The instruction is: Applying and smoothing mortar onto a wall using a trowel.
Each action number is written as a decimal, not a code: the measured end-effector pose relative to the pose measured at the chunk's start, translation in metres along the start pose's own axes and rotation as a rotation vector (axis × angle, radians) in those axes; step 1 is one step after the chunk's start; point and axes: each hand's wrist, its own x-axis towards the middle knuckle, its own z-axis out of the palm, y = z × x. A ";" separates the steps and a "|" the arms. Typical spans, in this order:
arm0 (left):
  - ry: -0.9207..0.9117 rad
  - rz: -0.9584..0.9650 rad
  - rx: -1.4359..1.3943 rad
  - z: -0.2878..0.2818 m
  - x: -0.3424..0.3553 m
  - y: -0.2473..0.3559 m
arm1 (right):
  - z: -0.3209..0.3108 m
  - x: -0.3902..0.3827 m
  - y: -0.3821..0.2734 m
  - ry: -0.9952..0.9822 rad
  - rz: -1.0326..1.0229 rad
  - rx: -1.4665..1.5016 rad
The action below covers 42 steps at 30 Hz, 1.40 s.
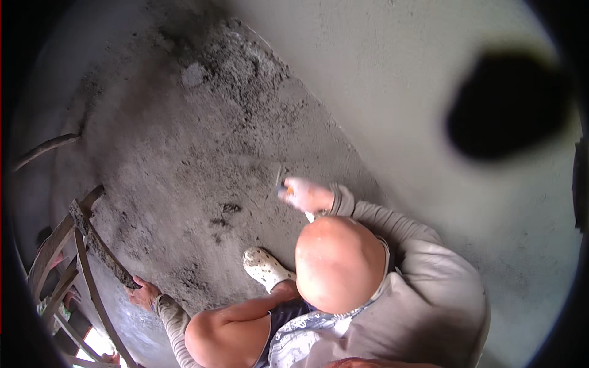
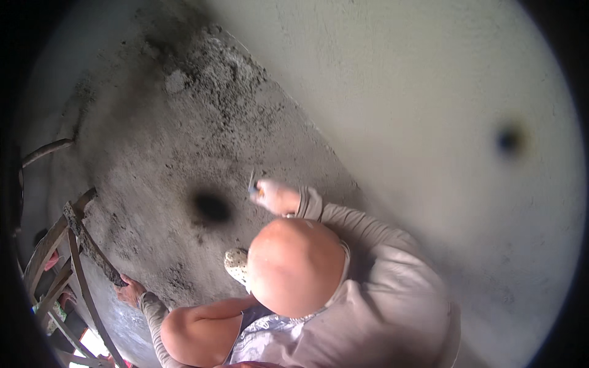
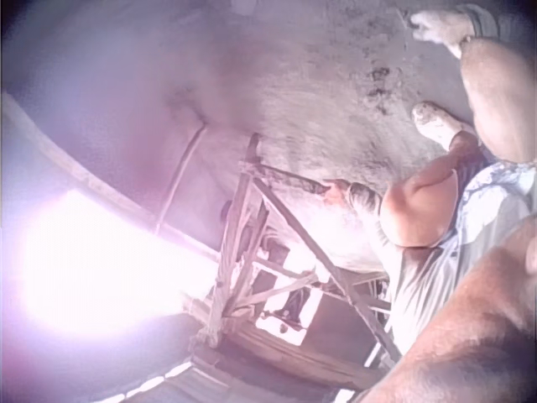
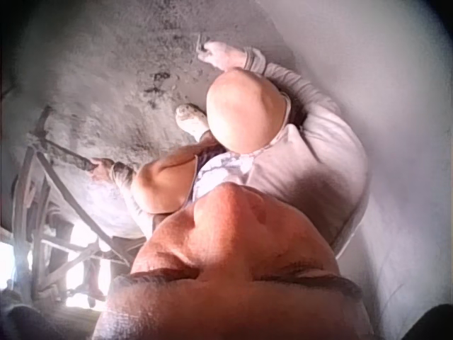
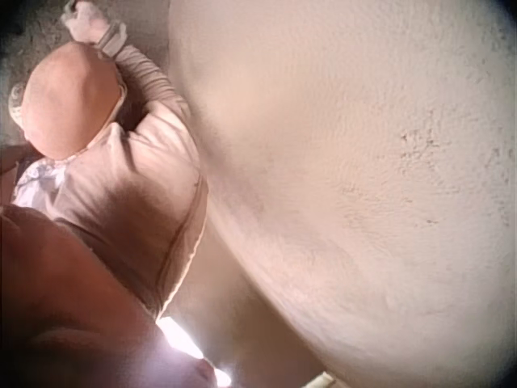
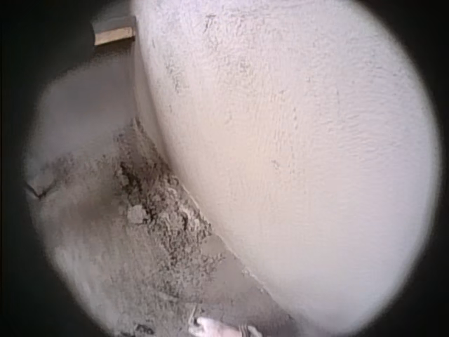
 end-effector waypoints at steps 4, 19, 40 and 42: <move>0.045 -0.012 0.089 0.007 0.017 -0.027 | -0.031 -0.015 0.010 0.202 0.330 0.341; 0.031 -0.037 0.051 0.011 0.016 -0.020 | 0.013 -0.030 0.044 0.113 0.145 -0.140; 0.028 -0.045 0.085 0.008 0.013 -0.013 | 0.014 -0.012 0.062 0.258 -0.234 -0.315; 0.018 -0.027 0.099 0.006 0.012 -0.020 | -0.010 0.003 0.016 0.185 0.037 0.106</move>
